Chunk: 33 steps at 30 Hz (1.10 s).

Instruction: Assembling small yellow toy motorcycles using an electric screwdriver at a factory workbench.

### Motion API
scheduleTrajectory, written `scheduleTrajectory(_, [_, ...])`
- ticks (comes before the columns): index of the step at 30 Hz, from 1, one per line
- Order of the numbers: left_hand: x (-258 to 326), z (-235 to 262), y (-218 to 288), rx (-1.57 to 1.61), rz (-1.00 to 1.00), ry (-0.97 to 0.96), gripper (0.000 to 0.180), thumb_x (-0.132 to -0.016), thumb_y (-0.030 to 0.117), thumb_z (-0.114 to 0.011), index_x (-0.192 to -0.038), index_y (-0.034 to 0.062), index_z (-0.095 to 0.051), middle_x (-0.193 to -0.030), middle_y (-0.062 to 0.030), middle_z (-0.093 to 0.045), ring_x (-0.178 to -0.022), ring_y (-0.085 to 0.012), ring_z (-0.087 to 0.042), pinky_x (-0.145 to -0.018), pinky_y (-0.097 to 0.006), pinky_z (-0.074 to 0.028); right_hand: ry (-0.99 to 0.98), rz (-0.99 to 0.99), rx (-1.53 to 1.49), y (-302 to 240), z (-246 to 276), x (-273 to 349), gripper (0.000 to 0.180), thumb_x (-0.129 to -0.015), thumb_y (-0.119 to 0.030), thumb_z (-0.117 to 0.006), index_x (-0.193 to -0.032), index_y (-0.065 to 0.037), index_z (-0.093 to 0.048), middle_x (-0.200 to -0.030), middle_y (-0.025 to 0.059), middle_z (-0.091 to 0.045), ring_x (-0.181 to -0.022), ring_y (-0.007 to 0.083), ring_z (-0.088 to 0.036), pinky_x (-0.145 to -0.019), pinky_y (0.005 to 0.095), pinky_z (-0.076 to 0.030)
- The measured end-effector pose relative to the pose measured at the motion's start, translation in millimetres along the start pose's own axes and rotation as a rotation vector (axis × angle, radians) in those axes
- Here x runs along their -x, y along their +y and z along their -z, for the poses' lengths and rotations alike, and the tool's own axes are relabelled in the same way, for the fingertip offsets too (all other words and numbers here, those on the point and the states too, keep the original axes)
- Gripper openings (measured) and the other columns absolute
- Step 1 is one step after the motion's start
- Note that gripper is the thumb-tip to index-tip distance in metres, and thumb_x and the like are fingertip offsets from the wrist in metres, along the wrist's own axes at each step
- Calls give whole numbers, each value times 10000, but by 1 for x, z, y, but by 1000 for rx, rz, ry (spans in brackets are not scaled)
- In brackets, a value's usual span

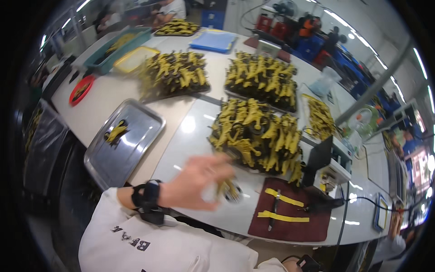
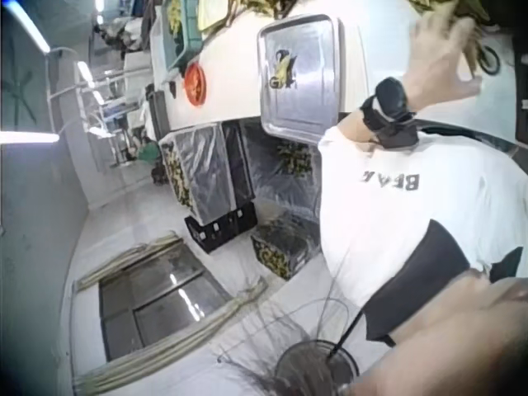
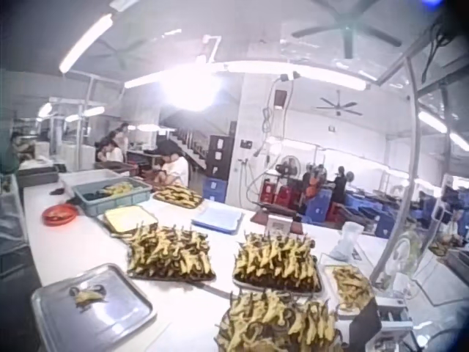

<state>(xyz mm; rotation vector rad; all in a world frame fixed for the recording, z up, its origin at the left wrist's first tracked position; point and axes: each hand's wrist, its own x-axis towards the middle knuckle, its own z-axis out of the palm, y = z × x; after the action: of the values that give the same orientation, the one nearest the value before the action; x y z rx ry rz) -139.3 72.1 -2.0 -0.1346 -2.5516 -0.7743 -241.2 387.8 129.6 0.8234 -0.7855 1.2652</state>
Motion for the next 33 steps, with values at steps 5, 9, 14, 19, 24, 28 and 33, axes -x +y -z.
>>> scheduleTrajectory(5, [135, 87, -155, -578, 744, 448, 535, -639, 212, -698, -1116, 22, -547, -1118, -182, -545, -1055, -354, -538, -899, -385, -449, -935, -403, -271, 13, 0, 51, 262, -904, -258, -526, -972, -13, -463, -783, 141, -548, -638, 248, -514, -544, 342, -409])
scheduleTrajectory(9, [216, 105, -234, -879, 907, 303, 682, -703, 387, -704, -1259, 69, -468, -1353, -184, -394, -1223, -357, -401, -988, -495, -326, -1195, -80, -930, 12, -95, 88, 260, -815, -134, -597, -1071, -124, -550, -870, 121, -618, -653, 248, -638, -530, 320, -532])
scheduleTrajectory(14, [167, 112, -266, -1085, 943, 282, 877, -746, 596, -615, -1431, 160, -283, -1451, -213, -270, -1302, -445, -273, -1027, -602, -217, -1011, -109, -697, 7, -88, 64, 244, -929, -73, -460, -1167, -122, -473, -806, 108, -578, -581, 217, -602, -502, 319, -509])
scheduleTrajectory(19, [181, 120, -268, -844, 1509, 97, 797, -804, 710, -425, -1378, 158, -393, -1424, -228, -295, -1298, -496, -237, -1004, -655, -201, -949, -244, -505, 29, -48, 72, 327, -896, -163, -534, -1192, -40, -469, -849, 143, -604, -601, 227, -600, -535, 331, -499])
scheduleTrajectory(24, [187, 106, -289, -814, 921, 217, 754, -818, 547, -565, -1375, 82, -360, -1412, -195, -354, -1340, -368, -269, -1082, -521, -196, -920, -745, 2, 62, 18, 114, 631, -881, -366, -583, -1302, 41, -347, -815, 112, -569, -638, 190, -561, -632, 298, -454])
scheduleTrajectory(28, [163, 117, -290, -671, 776, 313, 674, -857, 474, -534, -1354, 48, -373, -1379, -184, -398, -1308, -320, -340, -1075, -496, -218, -971, -811, 116, 85, 38, 121, 478, -900, -293, -558, -1219, 45, -445, -803, 102, -568, -669, 173, -551, -666, 296, -462])
scheduleTrajectory(33, [158, 106, -260, -883, 1232, 296, 514, -907, 473, -464, -1239, 88, -538, -1254, -121, -507, -1187, -330, -426, -984, -473, -306, -794, -936, 128, 85, 42, 129, 308, -889, -124, -541, -1105, 95, -517, -742, 210, -614, -609, 289, -602, -615, 361, -509])
